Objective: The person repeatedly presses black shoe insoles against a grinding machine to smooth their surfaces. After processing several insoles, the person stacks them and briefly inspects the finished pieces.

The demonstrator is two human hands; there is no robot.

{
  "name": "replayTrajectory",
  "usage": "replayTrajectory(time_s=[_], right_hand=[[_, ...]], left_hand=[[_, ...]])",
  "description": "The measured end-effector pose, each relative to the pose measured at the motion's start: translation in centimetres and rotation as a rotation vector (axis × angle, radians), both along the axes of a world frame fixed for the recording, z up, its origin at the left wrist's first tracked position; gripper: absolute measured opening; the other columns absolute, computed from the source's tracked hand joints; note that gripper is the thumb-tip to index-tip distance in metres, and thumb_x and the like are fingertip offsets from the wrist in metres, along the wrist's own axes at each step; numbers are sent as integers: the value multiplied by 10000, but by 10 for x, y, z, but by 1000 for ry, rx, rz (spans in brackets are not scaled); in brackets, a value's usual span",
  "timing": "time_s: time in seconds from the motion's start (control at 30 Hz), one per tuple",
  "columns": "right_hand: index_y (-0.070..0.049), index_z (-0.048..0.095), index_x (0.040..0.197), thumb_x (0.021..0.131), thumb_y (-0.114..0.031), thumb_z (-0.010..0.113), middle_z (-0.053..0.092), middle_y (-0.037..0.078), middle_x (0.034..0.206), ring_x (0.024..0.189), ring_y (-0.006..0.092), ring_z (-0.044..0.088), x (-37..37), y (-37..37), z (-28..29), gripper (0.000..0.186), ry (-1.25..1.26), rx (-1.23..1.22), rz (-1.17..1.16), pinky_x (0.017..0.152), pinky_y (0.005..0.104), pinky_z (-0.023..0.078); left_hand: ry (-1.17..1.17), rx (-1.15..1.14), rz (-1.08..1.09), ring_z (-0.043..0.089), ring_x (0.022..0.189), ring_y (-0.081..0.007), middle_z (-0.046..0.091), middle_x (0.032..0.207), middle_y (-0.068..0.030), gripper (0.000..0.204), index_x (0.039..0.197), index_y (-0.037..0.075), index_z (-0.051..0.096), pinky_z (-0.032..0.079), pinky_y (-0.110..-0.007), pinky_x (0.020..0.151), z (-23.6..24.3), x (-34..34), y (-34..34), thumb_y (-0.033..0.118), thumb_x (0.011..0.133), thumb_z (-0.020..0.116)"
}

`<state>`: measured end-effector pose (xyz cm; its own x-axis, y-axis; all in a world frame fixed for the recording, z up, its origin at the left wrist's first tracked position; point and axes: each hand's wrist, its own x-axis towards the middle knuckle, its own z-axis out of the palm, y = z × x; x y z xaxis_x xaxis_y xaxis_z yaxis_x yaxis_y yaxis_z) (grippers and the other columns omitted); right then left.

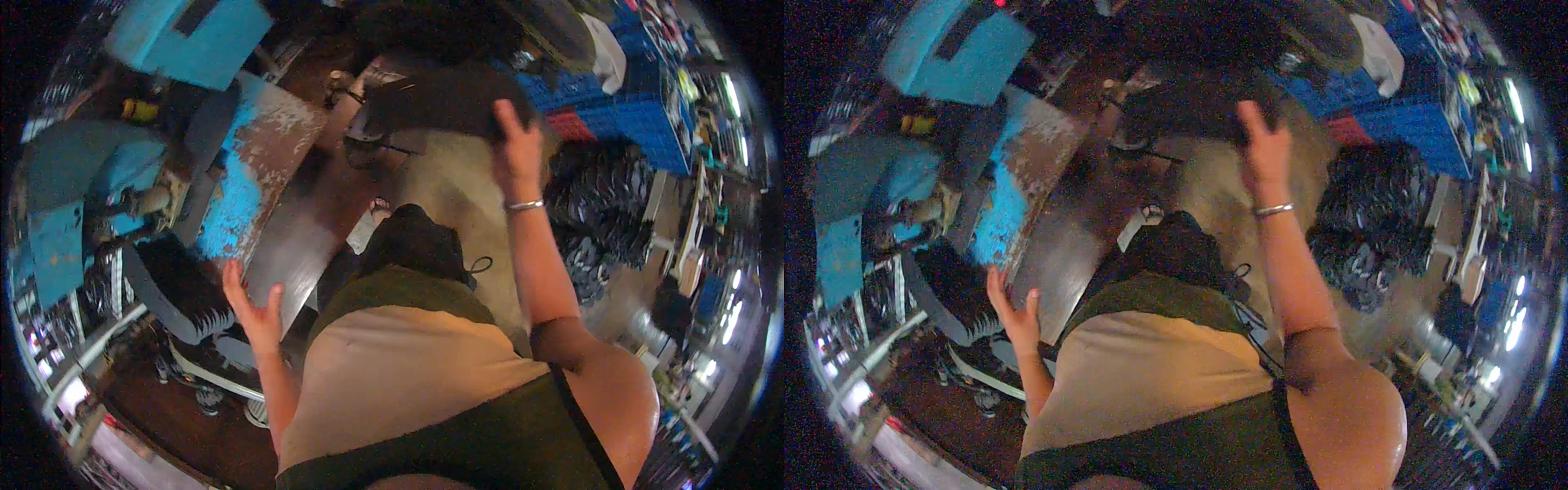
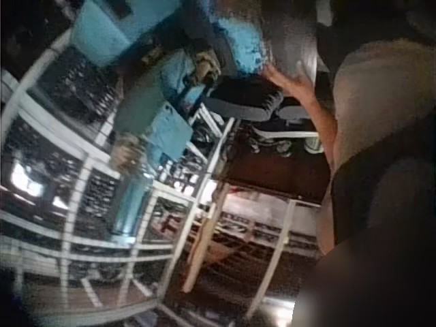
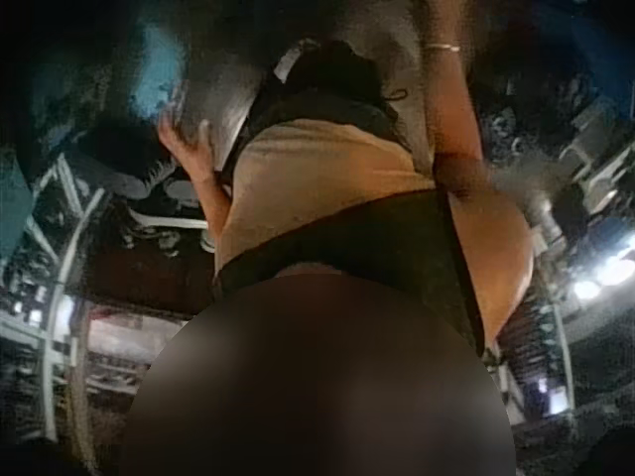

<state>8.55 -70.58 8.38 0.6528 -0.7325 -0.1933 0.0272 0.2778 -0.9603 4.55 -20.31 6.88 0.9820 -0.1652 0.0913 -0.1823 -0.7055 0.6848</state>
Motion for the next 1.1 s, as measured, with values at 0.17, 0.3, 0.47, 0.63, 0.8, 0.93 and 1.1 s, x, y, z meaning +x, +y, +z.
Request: replayTrajectory(time_s=[0.17, 0.3, 0.47, 0.63, 0.8, 0.93, 1.1], right_hand=[[-35, 680, 1321, 990, -213, 818, 758, 68, 1185, 981, 206, 737, -69, -128, -78, 401, -52, -112, -426, 792, 358, 630], [-41, 636, 1384, 975, -180, 827, 743, 106, 1205, 960, 259, 760, -59, -147, -170, 472, 230, -30, -544, 722, 409, 641], [-74, 644, 1379, 978, -190, 826, 763, 83, 1125, 815, 234, 762, -39, -132, -216, 455, 343, 31, -441, 592, 360, 610], [-90, 647, 1378, 982, -200, 826, 754, 88, 1188, 954, 267, 771, -57, -141, -174, 449, 185, 81, -434, 715, 418, 648], [-85, 660, 1343, 977, -203, 824, 758, 87, 1156, 916, 249, 760, -66, -147, -147, 418, 75, 102, -437, 668, 388, 616], [-78, 676, 1313, 971, -205, 826, 766, 67, 1097, 819, 215, 748, -57, -143, -166, 394, 206, 40, -411, 588, 340, 576], [-89, 608, 1418, 985, -203, 819, 738, 113, 1229, 978, 302, 769, -43, -139, -201, 495, 216, 106, -361, 675, 466, 637]], left_hand=[[121, -92, -31, 553, 1407, -367, 407, 1676, -168, 824, 1667, 51, 369, 422, -489, 1186, -3, 20, 1, 181, 977, 801], [85, 55, -194, 567, 1357, -370, 441, 1643, -193, 838, 1650, 48, 398, 432, -485, 1169, 2, 37, -19, 231, 954, 825], [163, 104, -225, 558, 1374, -381, 454, 1634, -210, 842, 1648, 40, 396, 431, -489, 1175, 6, 31, -28, 215, 945, 826], [201, 89, -157, 566, 1367, -385, 473, 1623, -214, 836, 1646, 55, 405, 441, -492, 1166, -5, 9, -12, 194, 938, 827], [233, 53, -117, 571, 1359, -393, 481, 1617, -215, 826, 1640, 55, 412, 454, -501, 1157, -14, -5, -4, 183, 938, 828], [158, 76, -146, 584, 1331, -392, 492, 1611, -211, 827, 1639, 55, 411, 466, -502, 1135, -19, -6, -4, 182, 937, 829], [185, 93, -96, 587, 1329, -392, 506, 1605, -201, 836, 1644, 62, 406, 469, -491, 1124, -19, -1, 1, 186, 935, 832]])
